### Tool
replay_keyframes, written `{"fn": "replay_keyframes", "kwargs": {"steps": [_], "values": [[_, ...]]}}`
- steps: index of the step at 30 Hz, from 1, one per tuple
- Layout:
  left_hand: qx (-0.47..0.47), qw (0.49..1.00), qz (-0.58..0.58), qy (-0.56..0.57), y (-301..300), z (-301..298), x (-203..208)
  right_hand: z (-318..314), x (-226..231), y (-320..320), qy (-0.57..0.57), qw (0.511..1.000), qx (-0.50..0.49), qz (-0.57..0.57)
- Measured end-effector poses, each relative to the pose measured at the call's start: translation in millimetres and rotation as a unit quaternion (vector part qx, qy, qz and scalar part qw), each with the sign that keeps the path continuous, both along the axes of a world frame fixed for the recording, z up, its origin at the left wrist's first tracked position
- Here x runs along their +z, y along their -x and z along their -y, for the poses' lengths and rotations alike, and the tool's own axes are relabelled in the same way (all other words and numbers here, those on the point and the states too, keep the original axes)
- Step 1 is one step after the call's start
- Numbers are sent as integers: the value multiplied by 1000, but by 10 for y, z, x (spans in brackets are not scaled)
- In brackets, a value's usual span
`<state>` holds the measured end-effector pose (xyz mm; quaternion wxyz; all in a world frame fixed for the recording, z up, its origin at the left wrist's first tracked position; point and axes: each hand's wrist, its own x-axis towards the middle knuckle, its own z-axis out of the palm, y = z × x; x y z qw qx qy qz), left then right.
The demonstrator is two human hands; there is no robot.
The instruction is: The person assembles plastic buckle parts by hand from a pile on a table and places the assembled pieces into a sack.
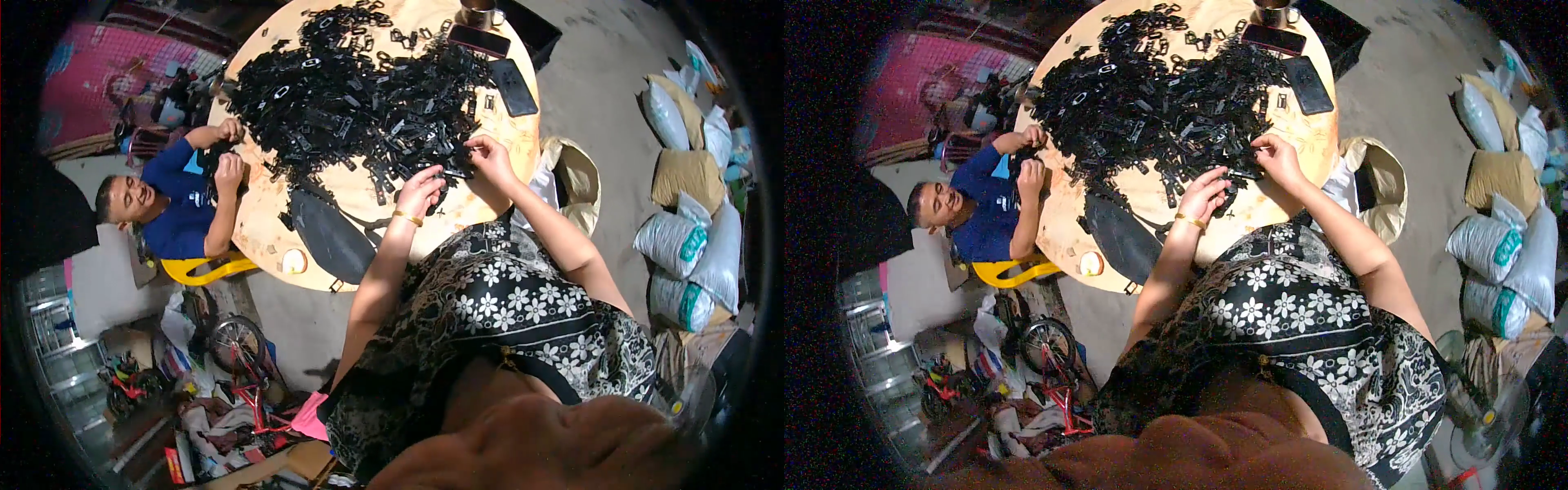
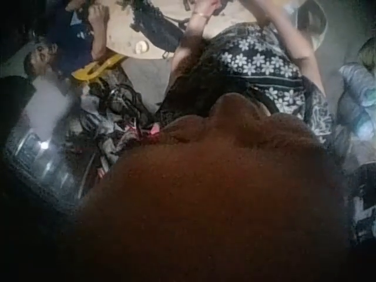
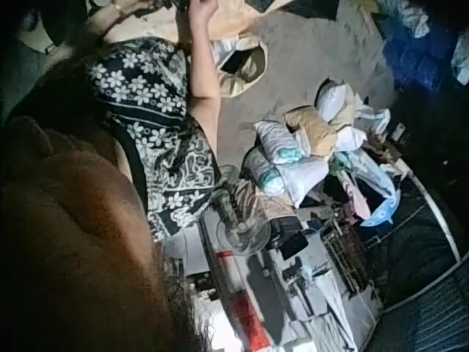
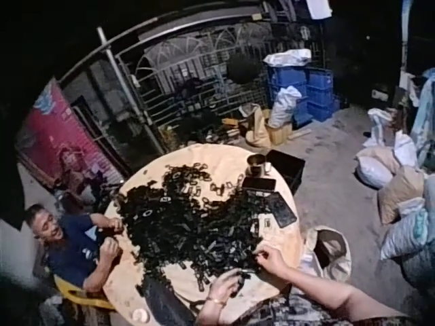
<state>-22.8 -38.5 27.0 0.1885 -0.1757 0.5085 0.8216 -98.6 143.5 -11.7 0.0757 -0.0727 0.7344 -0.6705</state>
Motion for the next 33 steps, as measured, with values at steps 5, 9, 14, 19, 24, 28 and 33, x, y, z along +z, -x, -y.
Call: {"fn": "replay_keyframes", "kwargs": {"steps": [5, 9, 14, 19, 24, 28, 33], "values": [[-52, 996, 47, 56, 8, -104, 11, 46, 267, -335, 121, 992, 9, 36], [-55, 995, 78, -29, 98, -257, 175, -43, 313, -428, -68, 974, 45, -210], [-94, 994, 26, 43, 86, -146, 152, -104, 548, -507, -126, 952, 129, -247], [-92, 981, -60, 162, 78, -198, 150, -73, 454, -434, 37, 986, 154, 59], [-44, 968, -84, 233, 103, -171, 4, 143, 390, -327, -63, 991, 99, -58], [-42, 969, -4, 245, 182, -76, 141, 221, 638, -285, -170, 905, 105, -376], [45, 934, -62, 350, 120, -159, 164, 246, 682, -337, -202, 918, 95, -327]]}}
